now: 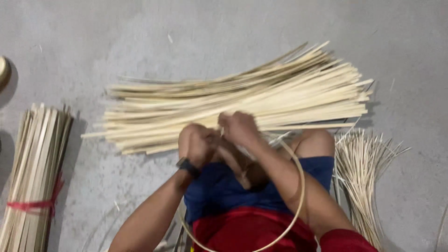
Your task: The person is weaving thin bamboo strips to form and reinforce a circular hoop, likely for a basket or furniture component.
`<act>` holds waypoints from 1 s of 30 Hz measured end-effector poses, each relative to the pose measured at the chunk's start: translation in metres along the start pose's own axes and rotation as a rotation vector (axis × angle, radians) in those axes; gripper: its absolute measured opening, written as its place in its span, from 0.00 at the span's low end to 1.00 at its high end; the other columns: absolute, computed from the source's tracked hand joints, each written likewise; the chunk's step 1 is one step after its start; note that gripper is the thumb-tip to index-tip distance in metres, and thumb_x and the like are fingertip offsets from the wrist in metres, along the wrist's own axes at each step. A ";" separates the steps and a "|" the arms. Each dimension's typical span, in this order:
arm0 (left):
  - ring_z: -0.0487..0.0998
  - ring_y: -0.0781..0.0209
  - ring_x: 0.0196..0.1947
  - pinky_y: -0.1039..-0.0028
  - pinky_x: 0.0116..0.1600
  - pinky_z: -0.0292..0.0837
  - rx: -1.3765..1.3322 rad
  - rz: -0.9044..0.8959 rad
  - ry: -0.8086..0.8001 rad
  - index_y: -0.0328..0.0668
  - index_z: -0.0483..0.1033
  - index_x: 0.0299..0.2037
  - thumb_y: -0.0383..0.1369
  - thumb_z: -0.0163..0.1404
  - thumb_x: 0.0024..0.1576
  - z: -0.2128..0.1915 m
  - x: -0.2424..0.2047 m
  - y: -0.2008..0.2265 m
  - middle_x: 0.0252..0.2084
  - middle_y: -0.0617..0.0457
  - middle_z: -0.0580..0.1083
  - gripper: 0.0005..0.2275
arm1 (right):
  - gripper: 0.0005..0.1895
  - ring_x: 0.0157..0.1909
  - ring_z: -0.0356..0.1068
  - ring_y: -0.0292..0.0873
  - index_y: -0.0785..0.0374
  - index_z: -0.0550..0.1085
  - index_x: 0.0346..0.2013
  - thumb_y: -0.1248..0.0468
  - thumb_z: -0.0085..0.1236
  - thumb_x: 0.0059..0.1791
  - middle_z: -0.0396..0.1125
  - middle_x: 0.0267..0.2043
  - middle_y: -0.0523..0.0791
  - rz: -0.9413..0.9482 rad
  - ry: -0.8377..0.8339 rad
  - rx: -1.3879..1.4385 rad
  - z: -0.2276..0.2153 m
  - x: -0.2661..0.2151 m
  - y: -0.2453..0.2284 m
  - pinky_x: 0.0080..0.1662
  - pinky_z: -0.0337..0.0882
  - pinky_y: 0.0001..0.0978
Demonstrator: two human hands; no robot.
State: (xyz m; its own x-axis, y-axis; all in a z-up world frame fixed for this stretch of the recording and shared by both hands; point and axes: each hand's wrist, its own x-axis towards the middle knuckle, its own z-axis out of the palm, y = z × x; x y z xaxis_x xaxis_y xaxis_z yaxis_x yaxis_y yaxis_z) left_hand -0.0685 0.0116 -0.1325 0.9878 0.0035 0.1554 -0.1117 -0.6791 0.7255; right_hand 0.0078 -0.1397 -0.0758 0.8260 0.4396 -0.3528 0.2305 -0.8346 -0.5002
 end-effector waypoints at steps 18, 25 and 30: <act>0.79 0.63 0.36 0.74 0.43 0.74 -1.383 -0.454 -0.287 0.32 0.75 0.46 0.31 0.52 0.63 -0.012 0.012 0.070 0.38 0.49 0.79 0.08 | 0.10 0.39 0.74 0.39 0.68 0.77 0.50 0.68 0.53 0.55 0.75 0.40 0.49 -0.292 -0.038 1.544 -0.024 -0.080 0.063 0.38 0.72 0.28; 0.76 0.64 0.34 0.74 0.41 0.71 -1.505 -0.545 -0.270 0.33 0.74 0.45 0.31 0.54 0.61 -0.008 0.009 0.092 0.36 0.51 0.77 0.08 | 0.05 0.30 0.71 0.34 0.73 0.77 0.41 0.71 0.60 0.54 0.73 0.32 0.47 -0.220 0.284 1.343 -0.016 -0.090 0.035 0.29 0.69 0.24; 0.73 0.64 0.24 0.76 0.31 0.68 -1.528 -0.649 -0.234 0.33 0.74 0.36 0.44 0.57 0.58 -0.014 0.021 0.112 0.26 0.51 0.74 0.17 | 0.05 0.28 0.71 0.30 0.68 0.73 0.37 0.68 0.58 0.54 0.71 0.28 0.42 -0.106 0.587 0.951 -0.016 -0.096 0.012 0.30 0.71 0.21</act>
State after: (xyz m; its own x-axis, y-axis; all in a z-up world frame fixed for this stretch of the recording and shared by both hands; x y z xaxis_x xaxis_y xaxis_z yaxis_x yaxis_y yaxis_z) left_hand -0.0617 -0.0543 -0.0381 0.8873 -0.2199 -0.4053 0.4372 0.6804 0.5881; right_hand -0.0605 -0.1978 -0.0353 0.9978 0.0591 0.0289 0.0347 -0.0995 -0.9944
